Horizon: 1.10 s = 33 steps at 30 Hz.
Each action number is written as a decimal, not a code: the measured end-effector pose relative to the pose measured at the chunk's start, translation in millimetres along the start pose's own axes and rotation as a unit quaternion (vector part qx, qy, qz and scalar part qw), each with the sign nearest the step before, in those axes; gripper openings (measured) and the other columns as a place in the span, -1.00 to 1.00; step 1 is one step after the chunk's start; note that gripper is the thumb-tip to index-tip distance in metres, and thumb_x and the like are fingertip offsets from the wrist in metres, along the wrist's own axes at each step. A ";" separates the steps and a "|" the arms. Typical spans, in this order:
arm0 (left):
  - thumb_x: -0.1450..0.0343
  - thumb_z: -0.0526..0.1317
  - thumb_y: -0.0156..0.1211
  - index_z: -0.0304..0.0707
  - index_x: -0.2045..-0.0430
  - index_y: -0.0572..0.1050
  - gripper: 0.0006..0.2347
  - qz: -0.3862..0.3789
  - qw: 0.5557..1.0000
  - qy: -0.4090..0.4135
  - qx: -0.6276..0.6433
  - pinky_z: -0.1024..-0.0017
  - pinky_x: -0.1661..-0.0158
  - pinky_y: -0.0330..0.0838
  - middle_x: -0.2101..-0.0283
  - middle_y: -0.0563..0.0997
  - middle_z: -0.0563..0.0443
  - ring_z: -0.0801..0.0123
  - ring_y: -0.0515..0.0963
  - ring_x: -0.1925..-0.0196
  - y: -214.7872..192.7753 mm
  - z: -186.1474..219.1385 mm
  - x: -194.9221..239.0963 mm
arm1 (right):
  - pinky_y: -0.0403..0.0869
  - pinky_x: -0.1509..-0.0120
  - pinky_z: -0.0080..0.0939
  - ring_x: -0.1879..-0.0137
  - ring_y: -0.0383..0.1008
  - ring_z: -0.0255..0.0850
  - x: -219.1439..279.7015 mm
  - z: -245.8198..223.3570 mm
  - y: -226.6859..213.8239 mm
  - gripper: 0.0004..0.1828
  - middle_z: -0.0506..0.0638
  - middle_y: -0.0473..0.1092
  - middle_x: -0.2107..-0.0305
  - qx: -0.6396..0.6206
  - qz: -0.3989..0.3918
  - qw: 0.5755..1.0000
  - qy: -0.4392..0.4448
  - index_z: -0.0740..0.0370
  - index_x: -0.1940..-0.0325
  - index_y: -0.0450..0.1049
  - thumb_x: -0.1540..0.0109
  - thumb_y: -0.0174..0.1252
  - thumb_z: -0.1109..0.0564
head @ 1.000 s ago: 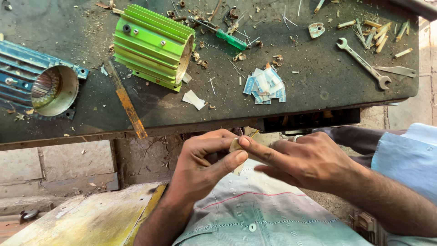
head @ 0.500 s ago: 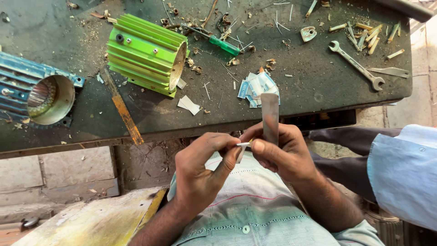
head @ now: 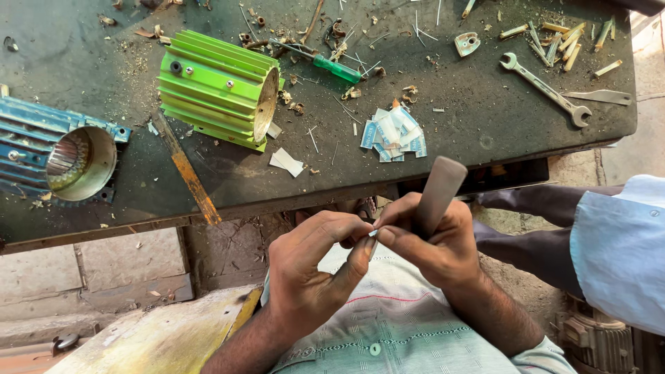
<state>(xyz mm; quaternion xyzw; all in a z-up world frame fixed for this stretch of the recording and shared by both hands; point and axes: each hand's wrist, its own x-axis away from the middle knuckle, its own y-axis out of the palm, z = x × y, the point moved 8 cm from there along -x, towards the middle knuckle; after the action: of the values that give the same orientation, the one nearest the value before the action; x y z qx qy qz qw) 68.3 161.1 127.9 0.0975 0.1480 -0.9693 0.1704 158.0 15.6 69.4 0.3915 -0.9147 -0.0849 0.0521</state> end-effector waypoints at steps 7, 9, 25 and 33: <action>-0.39 -0.43 0.36 -0.37 0.25 0.56 -0.88 0.017 0.999 -0.004 0.030 0.52 0.25 0.59 0.28 0.64 -0.02 0.46 0.68 0.28 4.8 -3.5 3.5 | 0.32 0.34 -0.45 0.37 0.35 -0.48 10.1 -4.0 -0.5 -0.97 -0.07 0.47 0.43 0.056 0.018 0.998 -0.009 0.39 0.20 0.55 -0.27 0.26 0.35; -0.41 -0.44 0.34 -0.38 0.25 0.55 -0.88 0.024 0.998 0.003 0.051 0.51 0.23 0.58 0.28 0.64 -0.01 0.45 0.66 0.26 5.3 -5.0 7.6 | 0.29 0.35 -0.46 0.38 0.34 -0.49 10.2 -6.6 0.5 -0.96 -0.08 0.46 0.44 0.057 0.009 0.998 -0.012 0.38 0.22 0.54 -0.27 0.27 0.33; -0.44 -0.41 0.32 -0.41 0.23 0.57 -0.90 0.000 0.990 -0.023 0.136 0.57 0.26 0.42 0.20 0.62 0.00 0.54 0.55 0.23 11.1 -17.8 14.7 | 0.25 0.38 -0.47 0.41 0.28 -0.53 16.3 -13.4 2.5 -0.92 -0.15 0.39 0.49 0.091 0.028 0.995 -0.009 0.32 0.25 0.52 -0.27 0.29 0.27; -0.43 -0.46 0.28 -0.39 0.29 0.57 -0.94 0.044 0.990 -0.059 0.122 0.63 0.41 0.23 0.23 0.56 0.06 0.64 0.40 0.35 7.2 -22.4 14.3 | 0.27 0.40 -0.54 0.43 0.27 -0.55 9.3 -8.0 6.8 -0.66 -0.17 0.35 0.46 -0.098 0.001 0.995 0.030 0.22 -0.24 0.40 -0.38 0.08 0.11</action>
<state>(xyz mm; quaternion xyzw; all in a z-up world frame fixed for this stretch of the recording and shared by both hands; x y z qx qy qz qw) 60.8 157.5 101.7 0.0663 0.0135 -0.9757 0.2083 148.1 12.5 78.8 0.3865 -0.9003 -0.1622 0.1176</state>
